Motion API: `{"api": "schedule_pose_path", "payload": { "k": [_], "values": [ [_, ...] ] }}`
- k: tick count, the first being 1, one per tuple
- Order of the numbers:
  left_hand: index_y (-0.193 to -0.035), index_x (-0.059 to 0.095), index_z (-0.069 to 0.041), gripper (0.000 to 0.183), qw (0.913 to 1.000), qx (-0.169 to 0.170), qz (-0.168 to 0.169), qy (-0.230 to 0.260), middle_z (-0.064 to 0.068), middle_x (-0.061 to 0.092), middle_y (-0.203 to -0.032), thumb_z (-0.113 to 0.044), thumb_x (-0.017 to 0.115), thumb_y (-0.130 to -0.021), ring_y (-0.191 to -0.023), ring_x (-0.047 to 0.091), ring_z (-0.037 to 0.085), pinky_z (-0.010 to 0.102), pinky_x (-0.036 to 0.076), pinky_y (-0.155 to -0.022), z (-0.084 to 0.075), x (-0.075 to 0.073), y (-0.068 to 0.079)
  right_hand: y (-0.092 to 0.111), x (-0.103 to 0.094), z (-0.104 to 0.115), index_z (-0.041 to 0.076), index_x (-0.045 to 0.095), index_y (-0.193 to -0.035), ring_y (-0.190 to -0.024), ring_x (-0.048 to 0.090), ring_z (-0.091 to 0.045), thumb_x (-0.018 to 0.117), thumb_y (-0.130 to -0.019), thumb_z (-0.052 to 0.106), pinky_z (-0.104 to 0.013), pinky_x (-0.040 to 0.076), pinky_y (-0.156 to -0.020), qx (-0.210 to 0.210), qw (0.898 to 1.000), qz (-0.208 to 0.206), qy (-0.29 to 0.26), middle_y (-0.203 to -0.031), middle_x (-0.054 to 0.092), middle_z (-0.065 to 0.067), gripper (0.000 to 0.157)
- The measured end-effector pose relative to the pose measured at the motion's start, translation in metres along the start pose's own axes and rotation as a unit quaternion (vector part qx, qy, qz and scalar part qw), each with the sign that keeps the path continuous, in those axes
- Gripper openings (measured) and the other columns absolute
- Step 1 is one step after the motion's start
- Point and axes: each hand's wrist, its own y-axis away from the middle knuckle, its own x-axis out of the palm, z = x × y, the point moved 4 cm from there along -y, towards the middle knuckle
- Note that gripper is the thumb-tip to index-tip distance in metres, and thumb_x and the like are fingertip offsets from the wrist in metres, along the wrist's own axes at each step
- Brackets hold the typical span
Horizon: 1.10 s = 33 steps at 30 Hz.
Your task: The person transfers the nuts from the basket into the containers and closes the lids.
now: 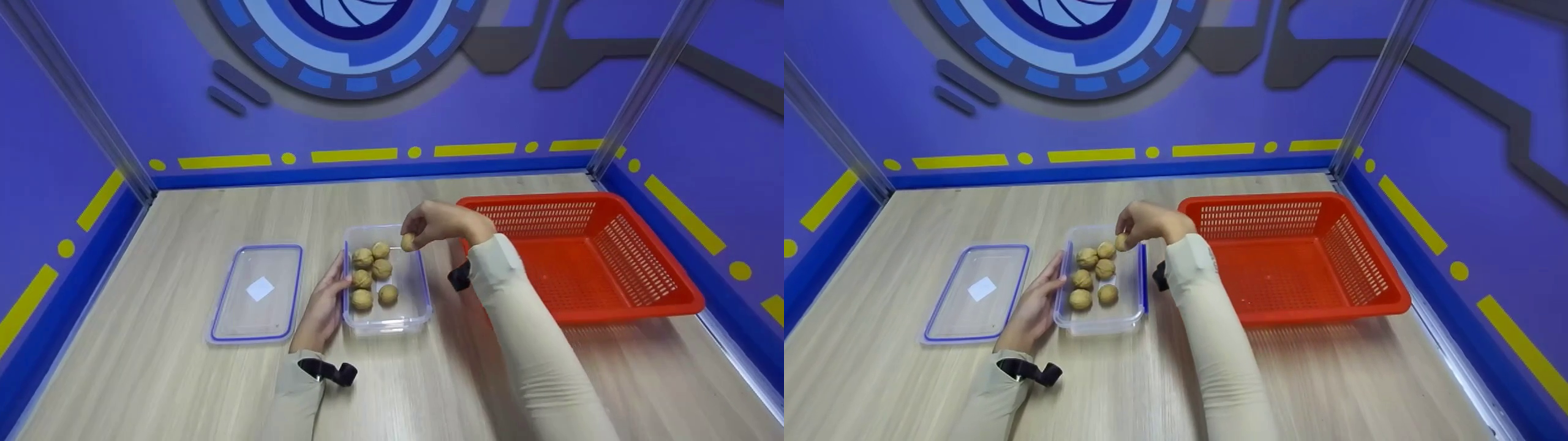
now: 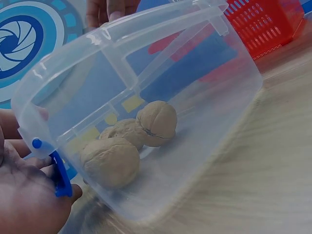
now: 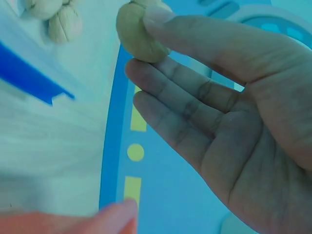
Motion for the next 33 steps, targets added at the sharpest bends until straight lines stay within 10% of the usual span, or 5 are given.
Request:
{"api": "schedule_pose_path", "payload": {
  "k": [33],
  "values": [
    [-0.153,0.013,-0.005,0.066,0.9999,0.0,0.01,-0.004,0.011,0.0,-0.162,0.002,0.04,-0.094,-0.15,-0.005,0.026,0.038,-0.003,-0.123,0.0,-0.001,0.001,-0.042,0.061,0.001,0.012,0.069,-0.093,-0.082,0.055,-0.014,0.076,-0.077,0.005,-0.029,0.051,-0.08,0.084,0.993,0.082,0.032,-0.091,0.068,-0.001,0.019]
  ]
}}
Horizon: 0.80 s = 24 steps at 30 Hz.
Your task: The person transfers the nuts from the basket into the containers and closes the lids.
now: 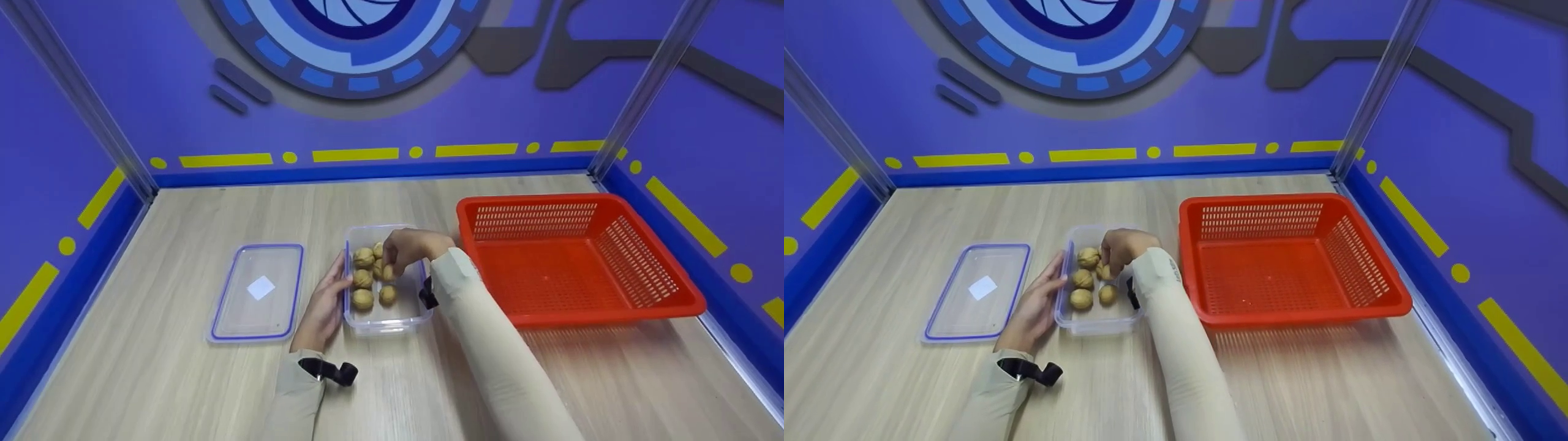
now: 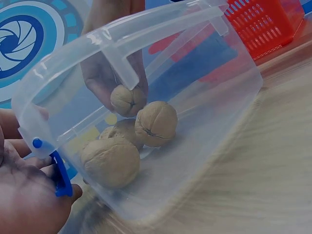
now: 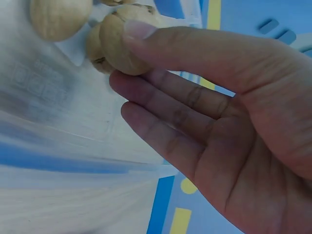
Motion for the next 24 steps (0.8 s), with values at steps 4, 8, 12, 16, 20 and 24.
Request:
{"api": "schedule_pose_path", "payload": {
  "k": [4,8,12,16,20,24],
  "values": [
    [-0.153,0.014,-0.006,0.066,1.0,-0.003,-0.006,0.004,0.011,0.001,-0.162,0.003,0.041,-0.094,-0.15,-0.003,0.026,0.038,-0.001,-0.124,0.0,0.0,0.0,-0.002,0.003,-0.002,0.012,0.07,-0.093,-0.083,0.055,-0.013,0.077,-0.076,0.007,-0.028,0.05,-0.082,0.004,1.0,0.006,0.002,-0.092,0.068,0.0,0.019],
    [-0.153,0.015,-0.007,0.065,0.9999,-0.006,-0.01,0.003,0.01,0.002,-0.163,0.003,0.041,-0.094,-0.15,-0.001,0.026,0.037,0.0,-0.124,0.0,0.001,-0.001,-0.003,0.006,-0.003,0.011,0.069,-0.093,-0.085,0.055,-0.013,0.077,-0.076,0.007,-0.028,0.048,-0.082,0.01,1.0,0.012,0.005,-0.093,0.068,-0.001,0.019],
    [-0.153,0.015,-0.007,0.065,1.0,-0.006,-0.008,0.001,0.01,0.001,-0.163,0.002,0.041,-0.094,-0.15,-0.003,0.026,0.038,-0.002,-0.124,0.0,0.0,-0.001,-0.005,0.008,-0.003,0.011,0.069,-0.093,-0.083,0.054,-0.013,0.078,-0.076,0.008,-0.026,0.046,-0.078,0.018,1.0,0.013,0.007,-0.089,0.066,0.001,0.019],
    [-0.153,0.016,-0.009,0.065,0.9999,-0.008,-0.008,-0.004,0.01,0.001,-0.163,0.001,0.042,-0.094,-0.15,-0.003,0.027,0.039,-0.002,-0.124,0.0,0.001,0.0,-0.005,0.01,-0.002,0.01,0.069,-0.093,-0.081,0.053,-0.012,0.078,-0.076,0.007,-0.025,0.046,-0.074,0.03,0.999,0.01,0.011,-0.086,0.064,0.002,0.019],
    [-0.153,0.017,-0.01,0.065,0.9999,-0.008,-0.011,-0.008,0.009,0.002,-0.163,0.0,0.042,-0.094,-0.15,-0.003,0.026,0.039,-0.003,-0.124,0.0,0.001,0.0,-0.004,0.012,-0.001,0.011,0.07,-0.094,-0.082,0.053,-0.013,0.078,-0.077,0.009,-0.026,0.047,-0.073,0.047,0.999,0.011,0.019,-0.085,0.063,0.003,0.019],
    [-0.153,0.016,-0.009,0.065,0.9999,-0.003,-0.008,-0.006,0.01,0.002,-0.163,0.001,0.041,-0.094,-0.15,-0.003,0.026,0.039,-0.003,-0.124,0.0,0.001,0.0,-0.004,0.014,0.001,0.012,0.07,-0.096,-0.083,0.051,-0.015,0.078,-0.078,0.011,-0.027,0.045,-0.074,0.057,0.998,0.011,0.029,-0.085,0.061,0.004,0.02]
  ]
}}
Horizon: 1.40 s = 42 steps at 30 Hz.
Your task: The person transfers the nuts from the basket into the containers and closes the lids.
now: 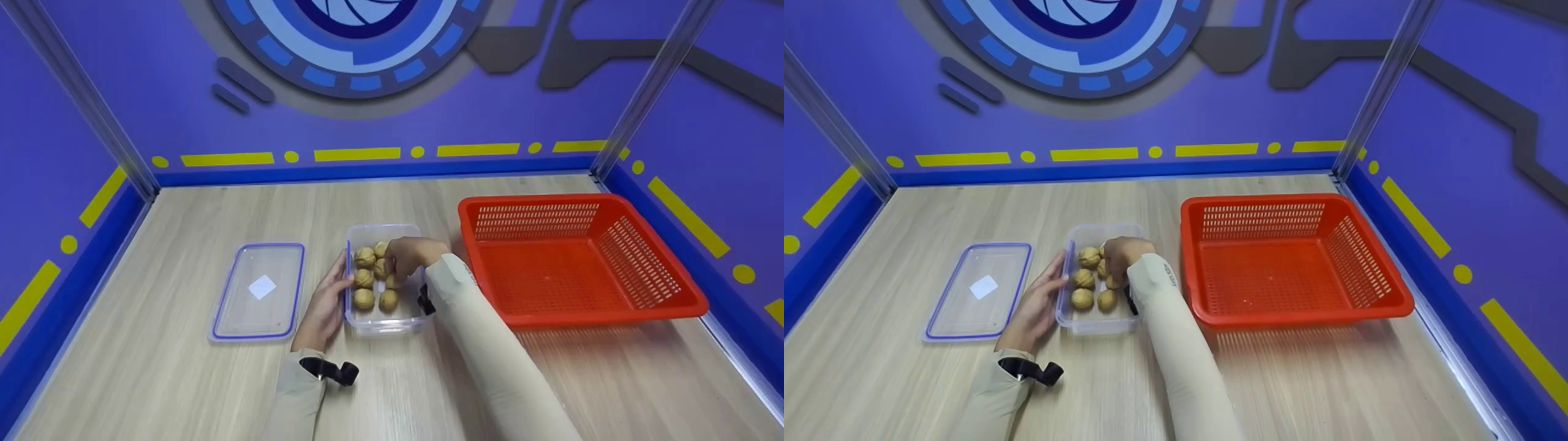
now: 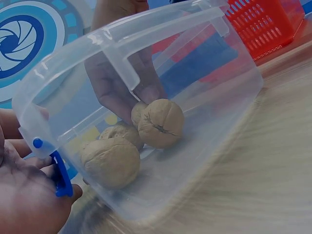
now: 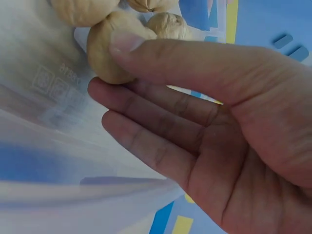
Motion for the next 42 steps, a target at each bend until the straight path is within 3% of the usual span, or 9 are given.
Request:
{"api": "schedule_pose_path", "payload": {
  "k": [12,19,24,31,37,42],
  "values": [
    [-0.154,0.013,-0.009,0.066,0.9999,0.001,0.007,0.01,0.01,0.0,-0.163,0.002,0.04,-0.094,-0.15,-0.004,0.027,0.039,-0.003,-0.124,-0.001,0.003,-0.001,0.003,0.0,-0.001,0.016,0.072,-0.096,-0.089,0.052,-0.018,0.078,-0.078,0.01,-0.034,0.049,-0.083,0.024,1.0,0.003,-0.007,-0.089,0.061,0.003,0.021],
    [-0.154,0.011,-0.008,0.067,0.9999,0.006,0.013,-0.001,0.011,-0.002,-0.162,0.003,0.039,-0.094,-0.15,-0.006,0.027,0.039,-0.004,-0.123,-0.001,0.003,0.0,0.005,-0.001,0.0,0.014,0.072,-0.099,-0.087,0.049,-0.016,0.078,-0.077,0.011,-0.031,0.045,-0.081,0.016,1.0,0.006,-0.006,-0.09,0.061,0.004,0.023],
    [-0.154,0.011,-0.008,0.065,0.9996,0.01,0.019,-0.02,0.011,-0.002,-0.163,-0.001,0.04,-0.096,-0.15,-0.006,0.027,0.039,-0.004,-0.123,-0.002,0.003,0.0,0.008,-0.004,0.002,0.012,0.073,-0.101,-0.089,0.05,-0.015,0.079,-0.077,0.012,-0.035,0.049,-0.092,0.007,1.0,-0.001,-0.013,-0.097,0.066,0.002,0.025],
    [-0.154,0.013,-0.008,0.061,0.9982,0.019,0.002,-0.057,0.01,0.002,-0.163,-0.01,0.042,-0.1,-0.15,-0.004,0.026,0.04,-0.003,-0.124,-0.006,-0.003,0.002,0.01,-0.009,0.004,0.012,0.074,-0.105,-0.095,0.061,-0.017,0.071,-0.083,0.012,-0.037,0.053,-0.093,-0.048,0.999,-0.019,0.007,-0.107,0.072,-0.003,0.023],
    [-0.154,0.009,-0.009,0.057,0.9995,0.032,-0.004,0.005,0.005,0.003,-0.163,-0.012,0.034,-0.103,-0.151,0.001,0.022,0.037,-0.001,-0.124,-0.016,-0.012,0.004,0.012,-0.016,0.002,0.008,0.065,-0.123,-0.107,0.062,-0.023,0.061,-0.091,0.018,-0.041,0.052,-0.098,-0.095,0.993,-0.06,-0.022,-0.121,0.067,-0.008,0.034],
    [-0.155,0.006,-0.015,0.058,0.9992,0.031,-0.01,0.024,0.005,0.004,-0.163,-0.017,0.033,-0.104,-0.15,0.007,0.027,0.039,0.002,-0.124,-0.031,-0.026,0.007,0.017,-0.023,0.002,0.003,0.058,-0.131,-0.112,0.062,-0.025,0.056,-0.095,0.021,-0.04,0.05,-0.101,-0.153,0.977,-0.125,-0.084,-0.126,0.065,-0.012,0.039]
  ]
}}
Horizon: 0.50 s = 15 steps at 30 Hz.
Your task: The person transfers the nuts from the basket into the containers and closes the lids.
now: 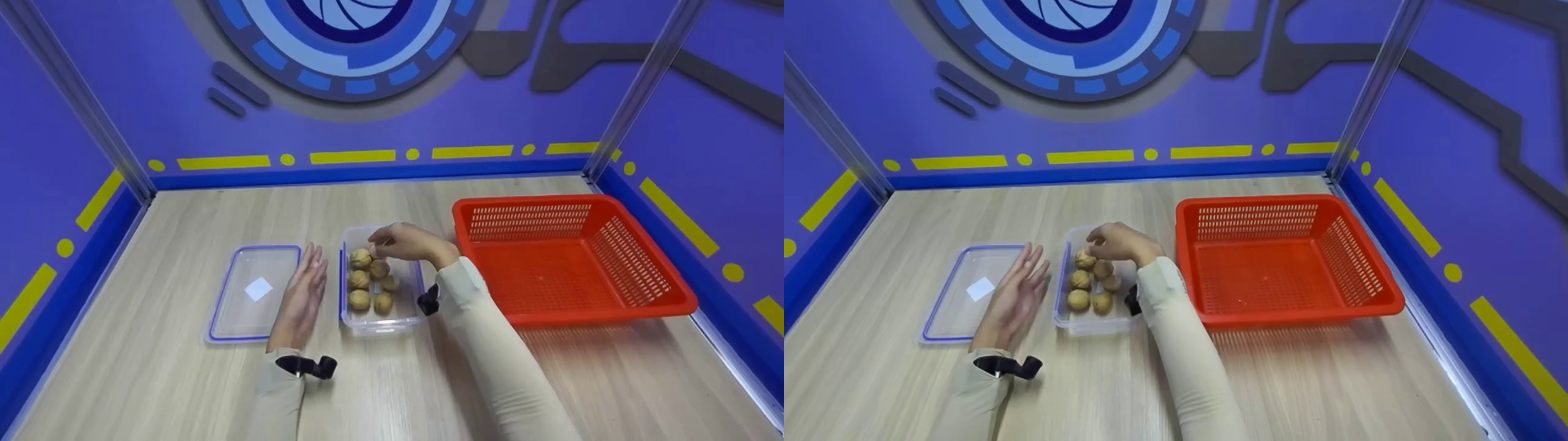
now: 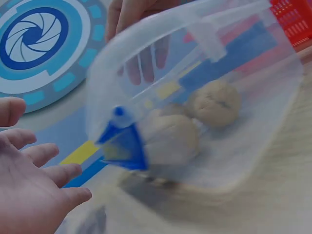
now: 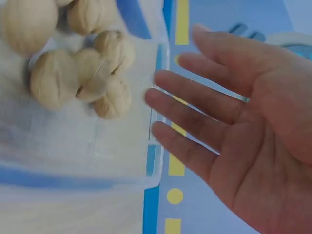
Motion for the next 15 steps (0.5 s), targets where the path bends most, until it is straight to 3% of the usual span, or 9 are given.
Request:
{"api": "schedule_pose_path", "payload": {
  "k": [5,9,12,15],
  "values": [
    [-0.155,0.006,-0.014,0.056,0.9985,0.027,-0.006,-0.047,0.009,0.004,-0.163,-0.021,0.03,-0.105,-0.149,0.009,0.032,0.041,0.003,-0.124,-0.028,-0.019,0.004,0.002,-0.001,0.003,0.004,0.051,-0.137,-0.122,0.057,-0.027,0.053,-0.098,0.029,-0.041,0.047,-0.105,-0.012,0.993,-0.084,-0.077,-0.137,0.057,-0.015,0.047],
    [-0.155,0.006,-0.016,0.056,0.9938,0.033,-0.02,-0.104,0.006,0.005,-0.163,-0.028,0.028,-0.106,-0.15,0.008,0.03,0.04,0.002,-0.124,-0.049,-0.037,0.009,0.001,0.006,0.005,0.009,0.045,-0.143,-0.129,0.052,-0.026,0.05,-0.099,0.036,-0.041,0.044,-0.108,0.001,0.976,-0.144,-0.166,-0.144,0.05,-0.013,0.052],
    [-0.155,0.004,-0.017,0.057,0.9901,0.025,-0.032,-0.134,0.003,0.004,-0.163,-0.032,0.027,-0.105,-0.15,0.006,0.027,0.039,0.001,-0.124,-0.062,-0.051,0.013,0.0,0.012,0.008,0.01,0.041,-0.146,-0.132,0.048,-0.026,0.046,-0.1,0.039,-0.041,0.041,-0.111,0.016,0.951,-0.185,-0.247,-0.146,0.047,-0.013,0.055],
    [-0.155,0.001,-0.019,0.058,0.9865,0.018,-0.039,-0.158,0.0,0.001,-0.163,-0.035,0.025,-0.105,-0.151,0.002,0.022,0.036,-0.001,-0.124,-0.074,-0.064,0.019,-0.004,0.02,0.015,0.008,0.035,-0.148,-0.136,0.043,-0.028,0.043,-0.101,0.04,-0.041,0.037,-0.114,0.024,0.91,-0.212,-0.354,-0.15,0.042,-0.015,0.058]
  ]
}}
